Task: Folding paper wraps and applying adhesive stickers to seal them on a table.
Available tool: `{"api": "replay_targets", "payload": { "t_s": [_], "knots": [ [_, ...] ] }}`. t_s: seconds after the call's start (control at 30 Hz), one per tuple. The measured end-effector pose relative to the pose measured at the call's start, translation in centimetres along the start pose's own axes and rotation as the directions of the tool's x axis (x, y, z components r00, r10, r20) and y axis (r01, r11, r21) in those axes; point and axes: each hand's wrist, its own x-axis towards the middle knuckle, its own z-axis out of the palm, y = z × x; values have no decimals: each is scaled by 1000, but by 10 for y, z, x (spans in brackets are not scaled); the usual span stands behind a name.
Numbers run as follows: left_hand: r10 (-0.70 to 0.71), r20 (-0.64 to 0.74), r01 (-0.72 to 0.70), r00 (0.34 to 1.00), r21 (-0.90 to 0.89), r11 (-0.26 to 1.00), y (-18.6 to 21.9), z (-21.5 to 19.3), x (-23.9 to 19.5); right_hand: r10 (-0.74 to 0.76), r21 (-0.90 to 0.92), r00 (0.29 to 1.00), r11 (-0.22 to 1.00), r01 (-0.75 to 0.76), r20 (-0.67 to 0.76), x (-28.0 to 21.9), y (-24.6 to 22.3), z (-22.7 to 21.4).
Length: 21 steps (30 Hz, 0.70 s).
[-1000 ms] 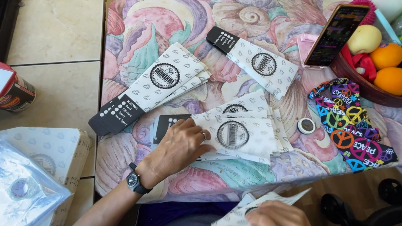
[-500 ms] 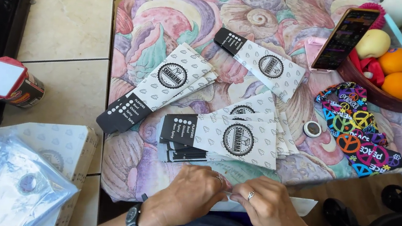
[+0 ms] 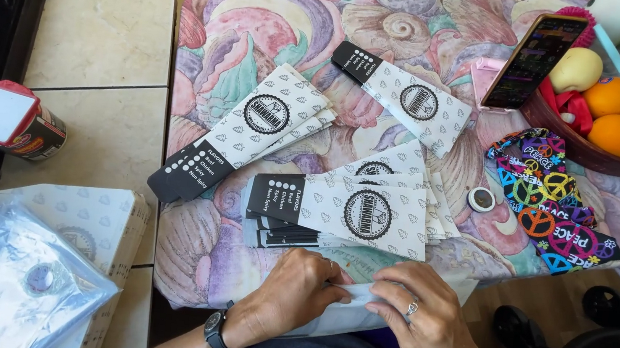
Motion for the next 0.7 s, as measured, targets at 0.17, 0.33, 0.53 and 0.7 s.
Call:
{"api": "replay_targets", "payload": {
  "t_s": [0.17,0.33,0.53,0.7],
  "knots": [
    [-1,-15,1,1000,-6,1000,3,-2,-2,35,-48,998,998,-33,45,-7,7,5],
    [-17,24,16,1000,13,1000,8,-5,-1,82,-49,991,996,-77,103,-9,9,7],
    [-66,103,70,993,-42,997,26,-17,0,43,3,996,999,-43,84,-7,6,4],
    [-18,148,39,989,-139,990,34,-30,7,-13,9,999,1000,12,45,-5,3,2]
  ]
}}
